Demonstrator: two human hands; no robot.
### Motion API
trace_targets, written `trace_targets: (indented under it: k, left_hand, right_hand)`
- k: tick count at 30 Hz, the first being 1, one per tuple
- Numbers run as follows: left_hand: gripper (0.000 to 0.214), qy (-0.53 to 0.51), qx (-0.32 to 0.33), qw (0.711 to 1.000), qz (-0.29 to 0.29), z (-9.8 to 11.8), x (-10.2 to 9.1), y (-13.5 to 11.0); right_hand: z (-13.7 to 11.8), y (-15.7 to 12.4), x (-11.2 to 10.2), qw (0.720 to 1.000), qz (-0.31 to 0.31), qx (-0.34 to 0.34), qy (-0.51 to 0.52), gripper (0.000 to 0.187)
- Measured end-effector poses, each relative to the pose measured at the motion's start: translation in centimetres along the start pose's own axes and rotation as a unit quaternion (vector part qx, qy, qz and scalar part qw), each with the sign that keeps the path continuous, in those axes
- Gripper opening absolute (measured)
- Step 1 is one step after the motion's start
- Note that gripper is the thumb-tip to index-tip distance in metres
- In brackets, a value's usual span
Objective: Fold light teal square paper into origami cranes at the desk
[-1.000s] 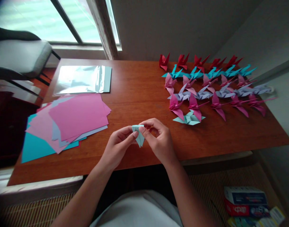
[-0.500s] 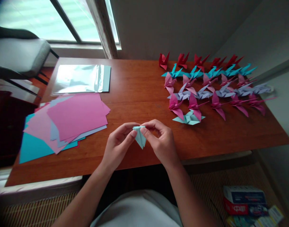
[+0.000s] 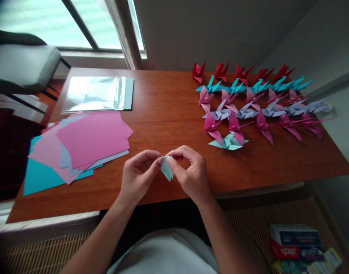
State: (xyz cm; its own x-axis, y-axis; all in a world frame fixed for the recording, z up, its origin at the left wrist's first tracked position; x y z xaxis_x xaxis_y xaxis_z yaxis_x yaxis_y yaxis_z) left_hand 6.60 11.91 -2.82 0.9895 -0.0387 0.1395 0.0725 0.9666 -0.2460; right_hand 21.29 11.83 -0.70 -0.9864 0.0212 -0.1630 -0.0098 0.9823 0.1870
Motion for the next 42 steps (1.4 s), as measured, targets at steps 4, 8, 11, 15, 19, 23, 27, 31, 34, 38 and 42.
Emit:
trace_targets:
  k: [4, 8, 11, 15, 19, 23, 27, 31, 34, 38, 42]
  left_hand:
    - [0.018, -0.007, -0.001, 1.0, 0.005, 0.1, -0.1, 0.1]
    - [0.017, -0.021, -0.007, 1.0, -0.003, 0.0, 0.2, 0.2]
    - [0.016, -0.029, -0.003, 0.999, -0.013, 0.2, 0.5, 0.2]
    - [0.018, -0.001, -0.002, 1.0, -0.024, 0.4, 0.7, 0.1]
    - [0.02, 0.033, 0.0, 0.999, 0.009, 0.0, -0.1, 0.0]
    - [0.019, 0.039, 0.015, 0.998, 0.047, 0.1, -0.9, -0.1]
    - [0.021, 0.01, 0.0, 0.999, 0.036, 0.4, -0.5, 0.0]
    - [0.025, 0.017, -0.01, 1.0, -0.016, 0.4, 0.6, 0.1]
    - [0.027, 0.032, -0.012, 0.999, -0.027, 0.1, 0.7, 0.1]
    - [0.03, 0.06, -0.005, 0.998, -0.018, -0.3, 0.5, 0.1]
    - [0.03, 0.089, -0.017, 0.993, -0.074, -0.8, 1.9, 0.0]
  right_hand:
    - [0.1, 0.1, 0.0, 1.0, -0.004, -0.004, -0.004, 0.007]
    - [0.5, 0.2, -0.1, 0.999, -0.029, 0.006, -0.017, 0.007]
    - [0.2, 0.3, -0.8, 1.0, 0.001, -0.009, -0.011, 0.006]
    - [0.5, 0.1, -1.3, 0.999, 0.041, -0.01, 0.015, 0.005]
    - [1.4, -0.1, -0.6, 0.999, 0.022, 0.016, 0.042, 0.007]
    - [1.7, -0.3, 0.2, 0.999, -0.022, 0.028, 0.026, 0.013]
    - [1.3, -0.3, -0.2, 0.999, -0.019, 0.009, -0.027, 0.016]
    - [1.0, -0.2, -0.8, 0.999, 0.019, 0.003, -0.04, 0.018]
    - [1.1, -0.2, -0.9, 0.999, 0.03, 0.01, -0.02, 0.017]
    - [1.6, -0.3, -0.5, 0.999, -0.007, 0.042, 0.031, 0.017]
    - [1.1, -0.2, -1.4, 0.999, -0.029, 0.026, -0.001, 0.016]
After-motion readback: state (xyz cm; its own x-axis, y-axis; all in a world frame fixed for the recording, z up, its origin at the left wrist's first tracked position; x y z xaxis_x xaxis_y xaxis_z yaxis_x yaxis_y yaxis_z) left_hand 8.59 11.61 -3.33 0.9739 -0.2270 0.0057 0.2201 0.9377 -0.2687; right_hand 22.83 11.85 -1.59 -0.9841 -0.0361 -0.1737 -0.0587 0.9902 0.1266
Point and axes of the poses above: each hand's wrist, its own y-axis towards the middle knuckle, its own x-axis out of the palm, z = x × y, the point moved 10 cm from there along y, towards the middle knuckle, and after that the axes turned 9 degrees about -x, right-handed, at the moved point
